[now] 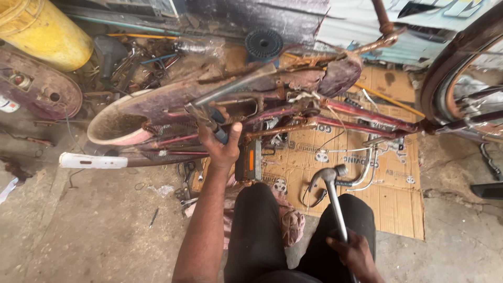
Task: The person uses a hammer and a metal bar to repeatedly strike and pry at the bicycle frame and crankset area. They reposition the tools and the bicycle several times while continuing to hammer and pry at the rusted components.
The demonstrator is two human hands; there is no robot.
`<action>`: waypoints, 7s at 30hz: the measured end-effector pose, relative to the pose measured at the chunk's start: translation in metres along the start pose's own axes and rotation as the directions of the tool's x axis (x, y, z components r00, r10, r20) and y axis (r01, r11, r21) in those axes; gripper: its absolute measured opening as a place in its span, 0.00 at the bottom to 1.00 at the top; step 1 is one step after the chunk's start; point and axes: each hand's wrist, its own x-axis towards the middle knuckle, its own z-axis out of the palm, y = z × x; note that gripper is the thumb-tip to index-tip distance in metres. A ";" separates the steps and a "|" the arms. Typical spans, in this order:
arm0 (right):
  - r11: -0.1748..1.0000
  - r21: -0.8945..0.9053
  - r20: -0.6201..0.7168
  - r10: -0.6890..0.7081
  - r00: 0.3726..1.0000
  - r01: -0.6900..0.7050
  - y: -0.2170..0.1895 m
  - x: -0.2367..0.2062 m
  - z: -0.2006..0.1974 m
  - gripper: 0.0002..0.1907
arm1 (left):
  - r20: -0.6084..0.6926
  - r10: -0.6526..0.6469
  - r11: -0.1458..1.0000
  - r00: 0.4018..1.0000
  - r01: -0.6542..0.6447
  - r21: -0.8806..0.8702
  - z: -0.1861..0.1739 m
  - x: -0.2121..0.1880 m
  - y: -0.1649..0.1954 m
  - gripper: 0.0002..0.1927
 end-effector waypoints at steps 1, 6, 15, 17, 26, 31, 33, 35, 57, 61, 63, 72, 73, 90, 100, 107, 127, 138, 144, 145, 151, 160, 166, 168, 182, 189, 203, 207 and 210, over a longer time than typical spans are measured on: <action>1.000 0.013 0.019 0.023 1.000 -0.023 0.001 0.003 -0.001 0.18 | 0.005 -0.009 1.000 1.000 0.009 -0.003 0.000 0.000 0.001 0.32; 0.983 0.176 0.014 0.059 0.998 -0.060 0.012 0.021 -0.015 0.14 | 0.018 0.030 0.997 0.999 -0.031 0.066 0.000 -0.001 0.004 0.32; 0.786 0.608 0.084 0.075 0.994 -0.111 0.022 0.072 -0.020 0.13 | 0.044 0.061 0.957 0.997 -0.071 0.281 -0.001 -0.001 0.000 0.30; 0.734 0.669 0.116 0.051 0.992 -0.116 0.018 0.080 -0.016 0.13 | 0.037 0.046 0.942 0.998 -0.055 0.332 0.000 0.000 -0.001 0.34; 0.805 0.563 0.155 0.118 0.981 -0.186 0.004 0.083 -0.012 0.14 | 0.141 0.250 0.858 0.958 -0.286 0.427 0.002 0.001 -0.024 0.39; 0.806 0.585 0.079 0.055 0.995 -0.091 0.015 0.077 -0.013 0.18 | 0.084 0.095 0.901 0.992 -0.121 0.416 0.000 -0.004 -0.033 0.37; 0.828 0.561 0.024 0.006 1.000 -0.019 0.018 0.071 -0.011 0.19 | 0.097 0.118 0.881 0.988 -0.149 0.450 0.000 -0.005 -0.029 0.34; 0.862 0.503 -0.037 -0.047 0.998 0.059 0.017 0.063 -0.009 0.21 | 0.107 0.115 0.903 0.988 -0.148 0.403 0.000 -0.005 -0.022 0.34; -0.008 -0.724 0.081 -0.994 0.073 0.689 -0.273 -0.071 -0.160 0.34 | -0.037 0.042 0.990 0.998 -0.037 0.137 0.010 0.002 0.000 0.38; -0.432 -0.711 0.306 -0.901 -0.309 0.555 -0.292 -0.058 -0.137 0.30 | -0.067 0.053 0.994 0.996 -0.046 0.101 0.009 0.005 0.007 0.40; 0.123 -0.838 0.109 -0.917 0.384 0.532 -0.305 -0.045 -0.136 0.30 | -0.075 0.070 0.997 0.995 -0.066 0.046 0.006 0.009 0.011 0.44; -0.087 -0.856 0.092 -0.996 -0.015 0.509 -0.284 -0.026 -0.144 0.25 | 0.021 0.207 0.918 0.978 -0.202 0.341 0.003 0.018 0.017 0.38; -0.194 -0.851 0.156 -0.981 -0.117 0.488 -0.281 -0.022 -0.143 0.25 | 0.028 0.191 0.920 0.981 -0.189 0.344 0.002 0.016 0.017 0.38; 0.542 -0.297 -0.335 -0.830 0.445 0.786 -0.262 0.039 -0.086 0.30 | -0.100 -0.082 0.996 0.992 0.077 -0.049 -0.007 0.006 0.000 0.18; 0.421 -0.525 -0.313 -0.904 0.292 0.740 -0.273 0.012 -0.135 0.25 | -0.070 -0.105 0.982 0.992 0.093 -0.164 -0.004 0.000 -0.009 0.22; 0.839 -0.031 -0.117 -0.543 0.832 0.543 -0.265 0.056 -0.120 0.30 | -0.099 -0.118 0.905 0.988 0.066 -0.419 -0.006 0.014 -0.008 0.20; 0.629 -0.354 -0.303 -0.778 0.551 0.693 -0.228 0.021 -0.116 0.34 | -0.107 -0.032 0.987 0.994 0.015 -0.158 0.001 0.005 -0.011 0.21; 0.106 -0.823 0.134 -0.919 0.371 0.559 -0.353 -0.099 -0.157 0.32 | -0.069 0.088 0.983 0.994 -0.075 0.169 0.000 0.006 0.011 0.27; 0.107 -0.952 0.116 -0.741 0.661 0.288 -0.379 -0.101 -0.166 0.32 | -0.109 0.121 0.983 0.987 -0.104 0.154 0.009 0.017 0.006 0.28; 0.115 -0.963 0.072 -0.763 0.642 0.244 -0.377 -0.104 -0.170 0.32 | -0.103 0.107 0.976 0.989 -0.085 0.200 0.010 0.016 0.004 0.31; -0.066 -0.876 0.169 -0.970 0.176 0.477 -0.381 -0.132 -0.162 0.29 | -0.007 0.244 0.885 0.970 -0.220 0.411 0.007 0.011 0.000 0.36; 0.448 -0.839 -0.121 -0.708 0.696 0.310 -0.399 -0.118 -0.184 0.26 | -0.093 0.149 0.949 0.984 -0.116 0.292 0.009 0.007 -0.002 0.36; 0.086 -0.851 0.097 -0.944 0.315 0.518 -0.389 -0.126 -0.177 0.28 | -0.106 0.168 0.953 0.980 -0.134 0.271 0.008 0.001 -0.001 0.37; 0.090 -0.925 0.153 -0.800 0.581 0.368 -0.387 -0.120 -0.166 0.38 | -0.083 0.130 0.958 0.988 -0.104 0.267 0.007 0.004 0.002 0.36; 0.249 -0.855 0.020 -0.860 0.510 0.455 -0.355 -0.079 -0.197 0.17 | -0.131 0.113 0.961 0.985 -0.075 0.268 0.010 0.005 0.005 0.35; 0.630 -0.732 -0.135 -0.506 0.852 0.259 -0.316 -0.072 -0.170 0.29 | -0.132 0.197 0.892 0.971 -0.122 0.435 0.010 0.013 0.007 0.37; 0.905 0.423 0.109 -0.111 0.988 0.055 -0.088 0.043 0.032 0.12 | 0.056 0.073 0.756 0.996 -0.092 0.648 0.037 0.015 0.003 0.22; 0.950 0.250 0.227 0.132 0.965 -0.189 -0.083 0.071 0.030 0.16 | 0.110 0.022 0.612 0.994 -0.100 0.785 0.040 0.007 -0.009 0.15; 0.930 0.281 0.283 0.157 0.946 -0.238 -0.079 0.094 0.037 0.19 | 0.229 0.045 0.441 0.973 -0.225 0.869 0.033 0.003 -0.011 0.12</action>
